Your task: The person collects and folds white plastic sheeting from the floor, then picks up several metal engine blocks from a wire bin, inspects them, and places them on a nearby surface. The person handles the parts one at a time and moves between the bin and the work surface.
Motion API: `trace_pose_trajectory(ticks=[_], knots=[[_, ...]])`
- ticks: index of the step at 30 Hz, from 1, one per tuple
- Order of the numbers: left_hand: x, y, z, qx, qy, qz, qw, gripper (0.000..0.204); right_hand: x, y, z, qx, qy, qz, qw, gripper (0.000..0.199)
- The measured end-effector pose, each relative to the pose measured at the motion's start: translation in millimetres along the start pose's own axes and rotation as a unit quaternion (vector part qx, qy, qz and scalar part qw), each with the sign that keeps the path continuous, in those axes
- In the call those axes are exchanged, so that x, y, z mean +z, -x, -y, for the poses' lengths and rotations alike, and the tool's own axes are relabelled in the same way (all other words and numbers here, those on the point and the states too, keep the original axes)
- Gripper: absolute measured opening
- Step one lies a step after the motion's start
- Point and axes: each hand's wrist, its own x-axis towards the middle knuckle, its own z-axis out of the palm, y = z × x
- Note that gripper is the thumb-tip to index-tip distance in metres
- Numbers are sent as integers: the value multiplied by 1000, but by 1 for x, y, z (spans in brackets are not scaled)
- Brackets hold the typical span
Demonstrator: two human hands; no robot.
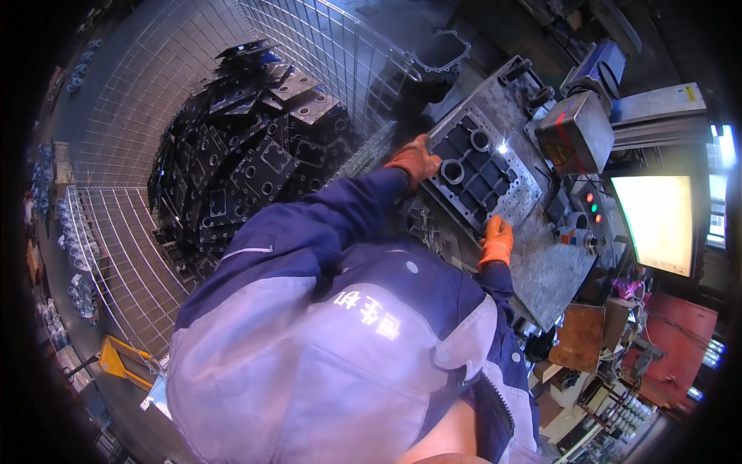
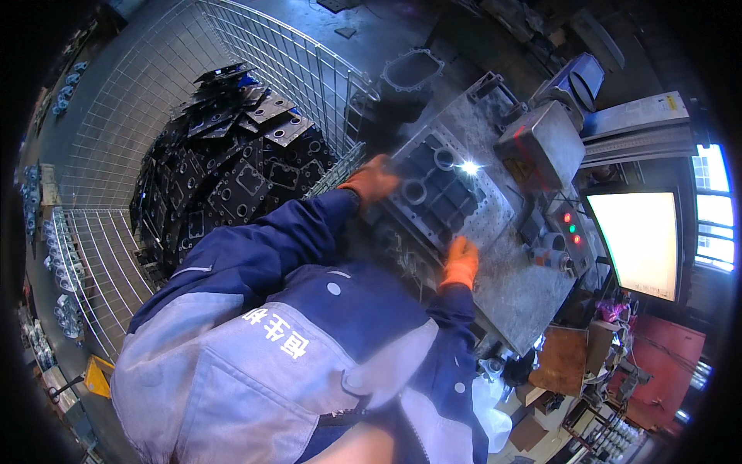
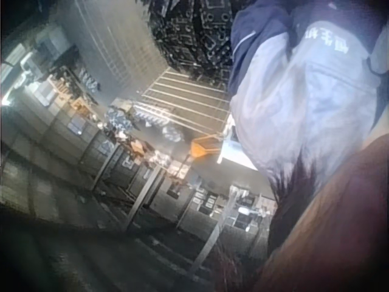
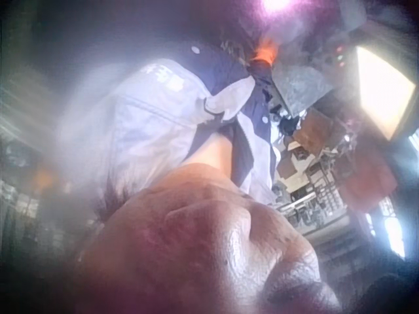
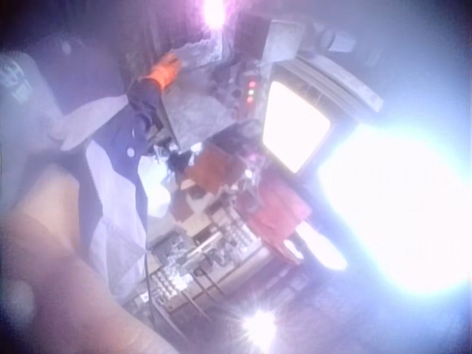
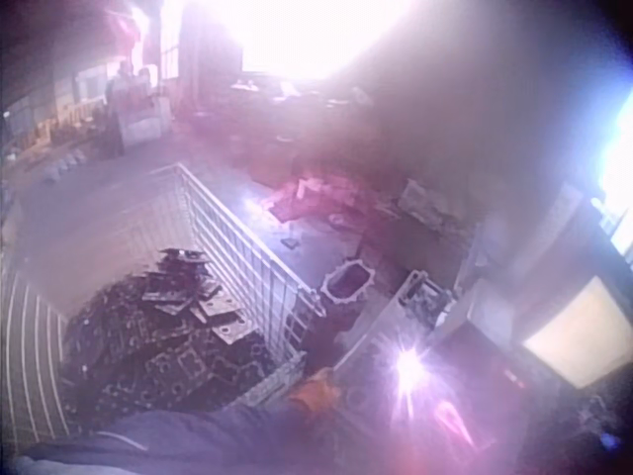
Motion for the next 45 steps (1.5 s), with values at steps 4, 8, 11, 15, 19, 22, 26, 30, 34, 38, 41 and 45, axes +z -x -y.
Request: trace_pose_trajectory(ticks=[4, 8, 11, 15, 19, 22, 26, 30, 34, 38, 41, 45], knots=[[-3, 0, -6, -5, -2, 6, 1000, 58, -2, -3, 8, 132, -66, 64, 987, 49], [-1, -2, -1, 3, 13, 2, 1000, 56, 3, -9, 8, 25, 32, 25, 999, 48], [1, -3, 3, 6, 9, 0, 1000, 57, 6, -11, 8, 34, 54, 33, 997, 50], [2, -6, 4, -13, 26, 18, 999, 58, 3, -9, 14, 62, 77, 46, 994, 54], [4, -12, 9, 22, 14, 6, 1000, 61, 1, -9, 21, 94, 71, 49, 992, 54], [7, -19, 14, 19, -28, -28, 999, 58, 5, -11, 25, 124, 73, 40, 989, 56], [3, -36, 15, 23, -30, -30, 999, 55, 7, -12, 32, 89, 118, -13, 989, 63], [3, -35, 9, -19, 15, 20, 999, 49, -9, -7, 38, 128, -137, 1, 982, 65], [20, 5, -2, 5, 101, 43, 994, 43, -33, 16, 28, 56, -205, 18, 977, 67], [61, 65, -14, 28, 82, 94, 992, 51, -54, 81, -30, 230, -337, -102, 907, 55], [108, 113, -19, 47, 42, 199, 978, 58, -93, 127, -107, 134, -179, -159, 962, 50], [195, 151, -15, 22, 55, 251, 966, 44, -154, 168, -215, 176, -209, -155, 950, 60]])
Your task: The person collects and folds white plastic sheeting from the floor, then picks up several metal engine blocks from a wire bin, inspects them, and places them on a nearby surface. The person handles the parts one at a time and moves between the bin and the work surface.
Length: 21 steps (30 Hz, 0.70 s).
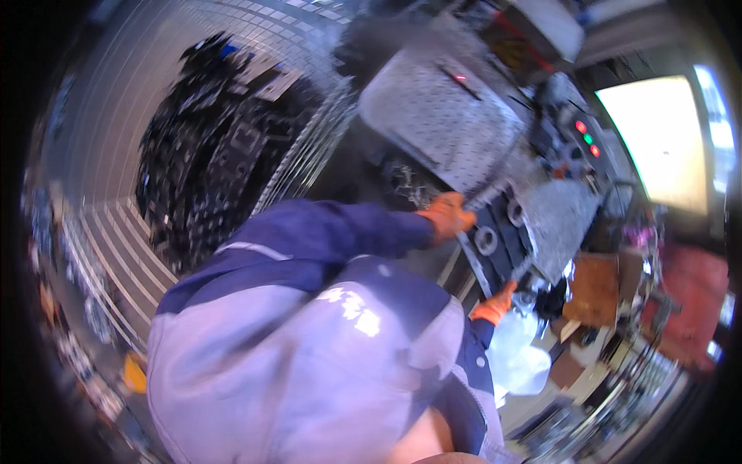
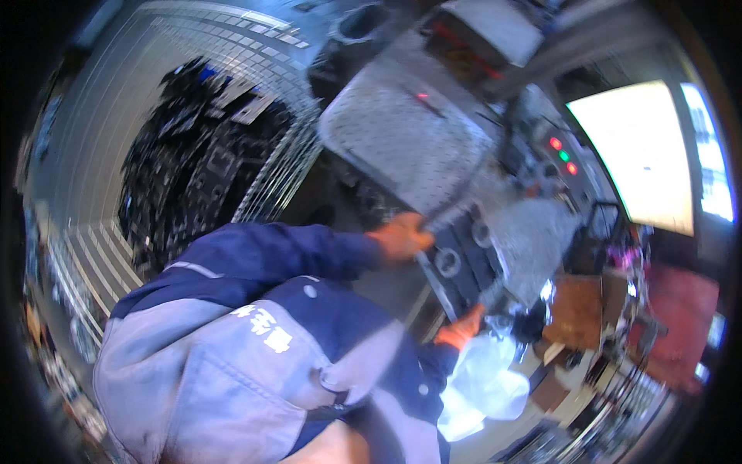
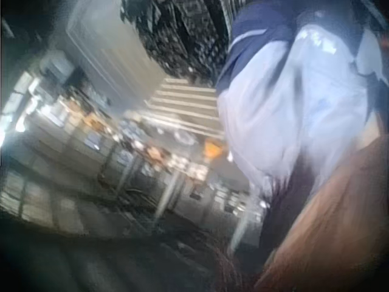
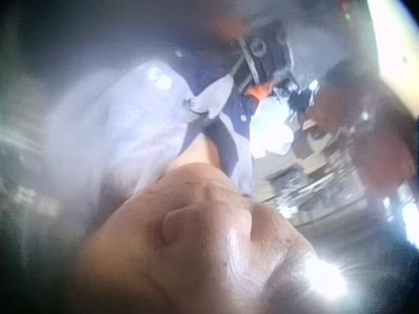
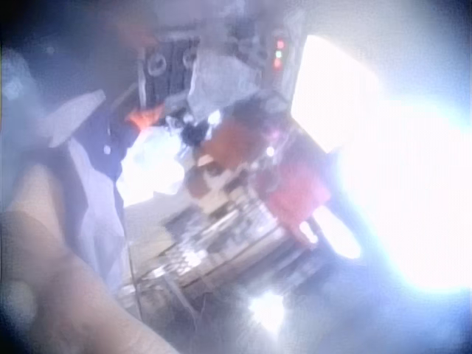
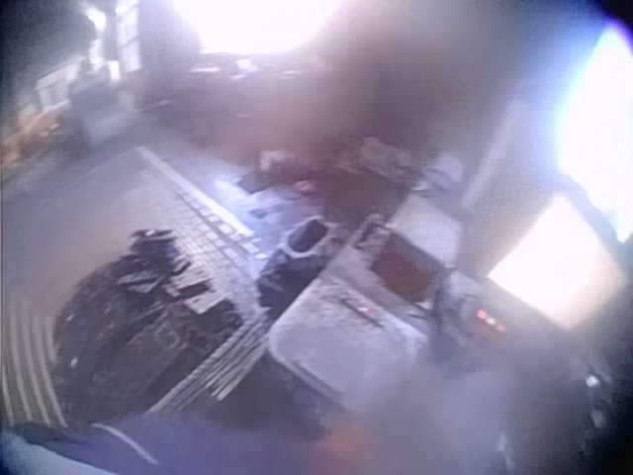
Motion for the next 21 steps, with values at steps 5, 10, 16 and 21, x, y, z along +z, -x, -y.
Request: trace_pose_trajectory(ticks=[5, 10, 16, 21], knots=[[59, -1, -2, 87, 3, -6, 996, 43, -57, -42, -42, -23, 181, 8, 983, 66], [-11, 55, 2, 249, 31, -85, 964, 42, -48, -89, -32, -107, 413, 3, 904, 78], [-255, 90, 160, 77, -98, -495, 860, 32, -50, -68, -41, -169, 721, 82, 667, 50], [-370, 110, 352, -282, -387, -427, 767, 61, -4, 18, -50, -61, 855, 453, 244, 42]])
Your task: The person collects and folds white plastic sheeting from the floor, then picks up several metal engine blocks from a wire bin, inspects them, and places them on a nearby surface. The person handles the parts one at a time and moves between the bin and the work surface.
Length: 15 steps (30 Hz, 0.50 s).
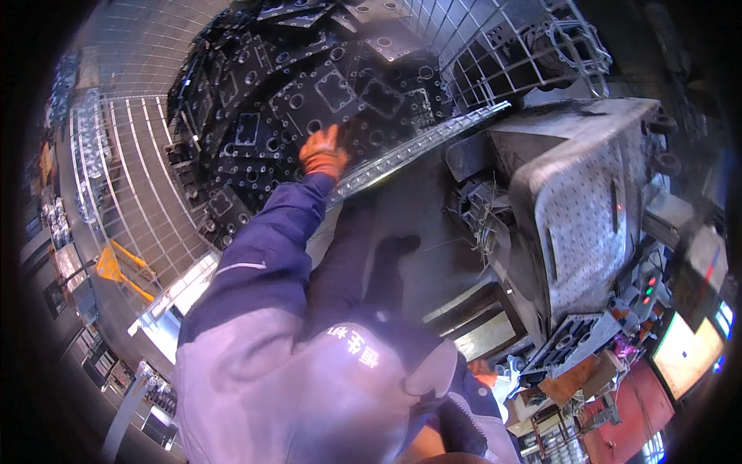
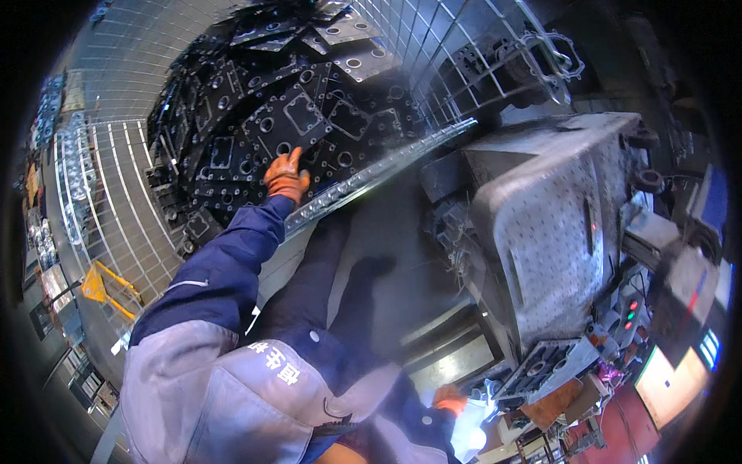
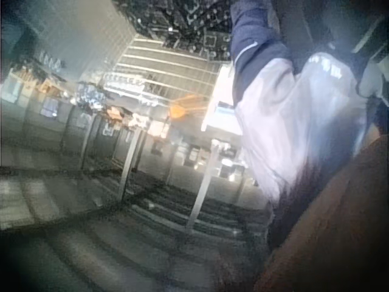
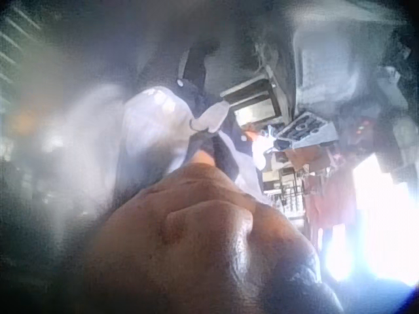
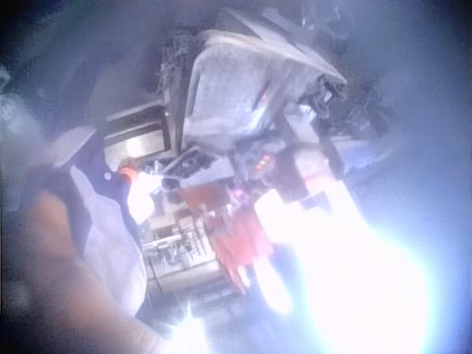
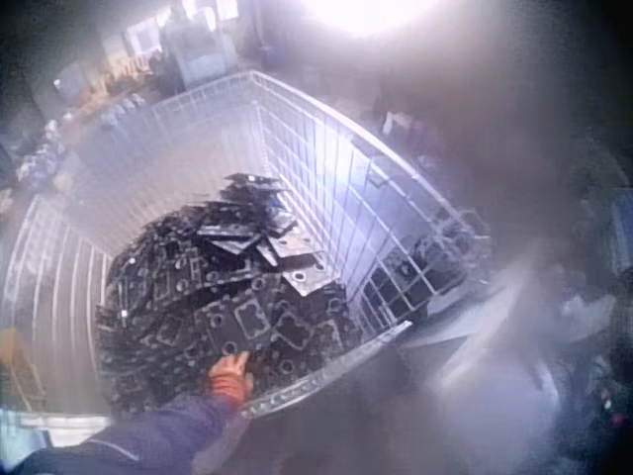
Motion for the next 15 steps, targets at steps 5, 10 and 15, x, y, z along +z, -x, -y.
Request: trace_pose_trajectory(ticks=[5, 10, 15], knots=[[111, -58, 58, -1, -50, 21, 999, 84, -70, 3, 120, 200, -886, 64, 412, 45], [154, -82, 73, -20, -110, 35, 993, 77, -124, -34, 196, 63, -822, 99, 557, 45], [113, -99, 71, -12, -159, 141, 977, 63, -184, -17, 241, -113, -841, 18, 528, 33]])
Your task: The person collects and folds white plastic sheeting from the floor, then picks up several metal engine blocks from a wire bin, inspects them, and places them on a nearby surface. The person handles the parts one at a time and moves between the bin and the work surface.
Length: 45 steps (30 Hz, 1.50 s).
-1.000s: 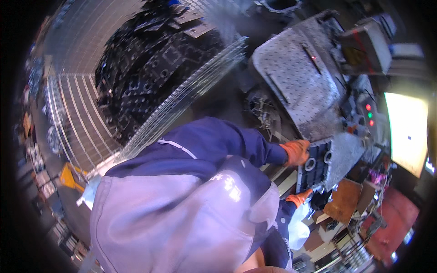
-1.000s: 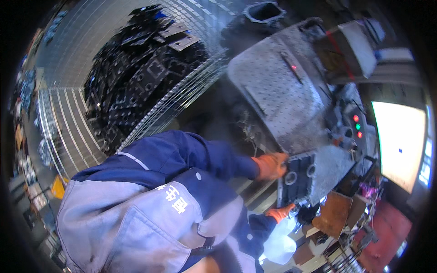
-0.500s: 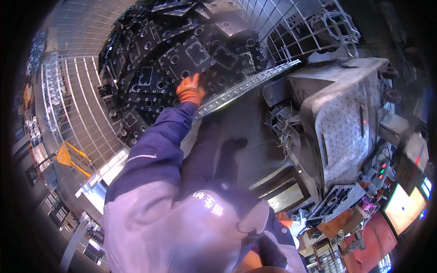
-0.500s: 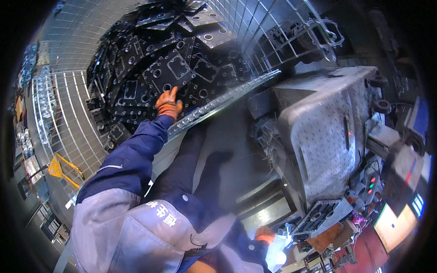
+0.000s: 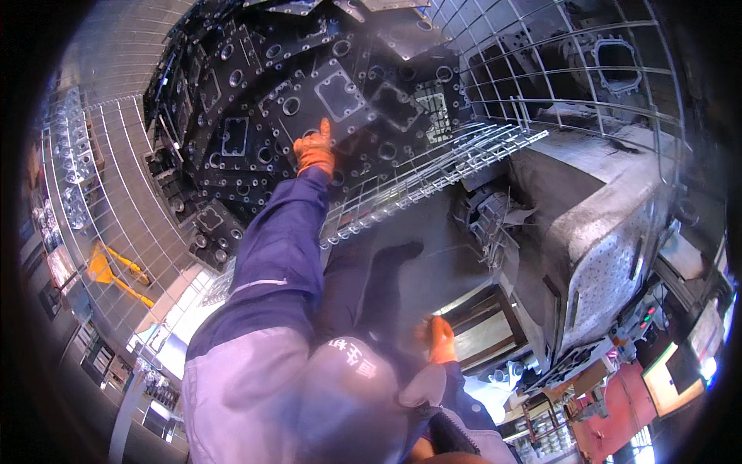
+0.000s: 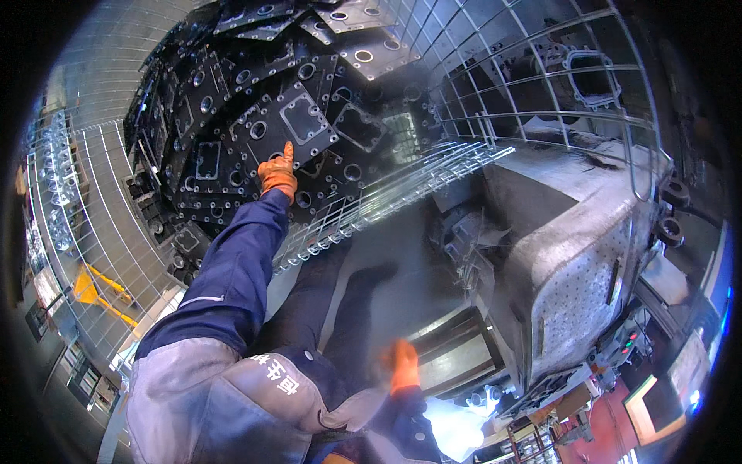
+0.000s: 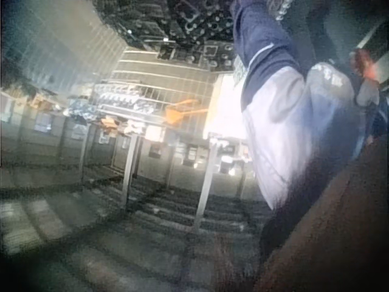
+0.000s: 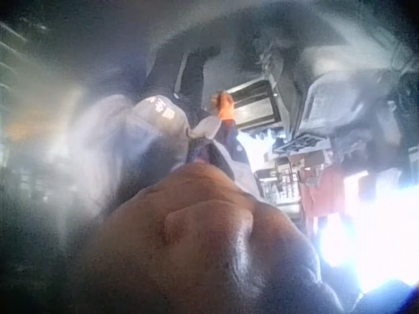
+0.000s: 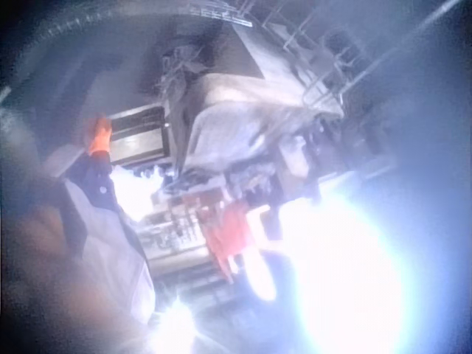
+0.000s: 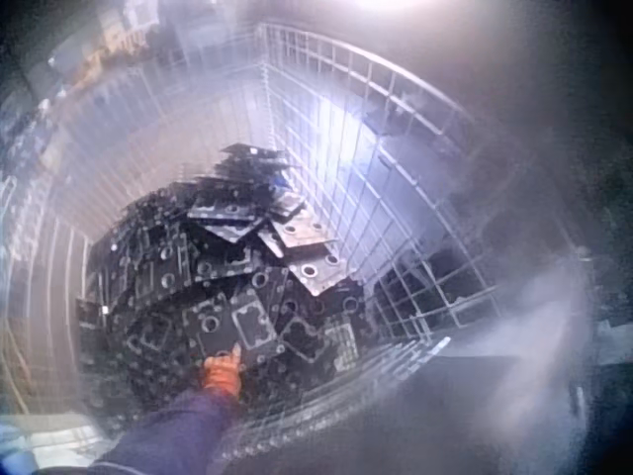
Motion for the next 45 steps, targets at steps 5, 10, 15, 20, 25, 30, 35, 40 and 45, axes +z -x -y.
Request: trace_pose_trajectory(ticks=[5, 10, 15, 20, 25, 30, 35, 40, 45], knots=[[-119, 24, 48, 39, 169, 9, 985, 52, 69, 32, 90, -206, 133, 21, 969, 31], [-268, 84, 86, 106, 568, 148, 803, 47, 115, 54, 185, -435, 210, 99, 870, 37], [-409, 221, 71, 305, 510, 217, 774, 64, 145, 78, 276, -715, 219, 10, 664, 62], [-515, 335, 18, 450, 407, 247, 756, 77, 108, 150, 313, -620, 8, 183, 763, 49], [-548, 353, -34, 478, 645, 335, 493, 74, 21, 202, 274, -648, 4, -39, 761, 32], [-422, 356, -108, 399, 607, 34, 687, 46, -27, 184, 233, -552, -316, 11, 772, 46], [-353, 305, -188, 447, 534, 75, 714, 30, -70, 168, 225, -376, -288, -142, 869, 56], [-368, 260, -260, 458, 400, 68, 791, 40, -97, 126, 266, -302, -230, -250, 891, 72], [-387, 221, -316, 469, 301, 67, 827, 39, -129, 93, 308, -288, 12, -373, 882, 57]])
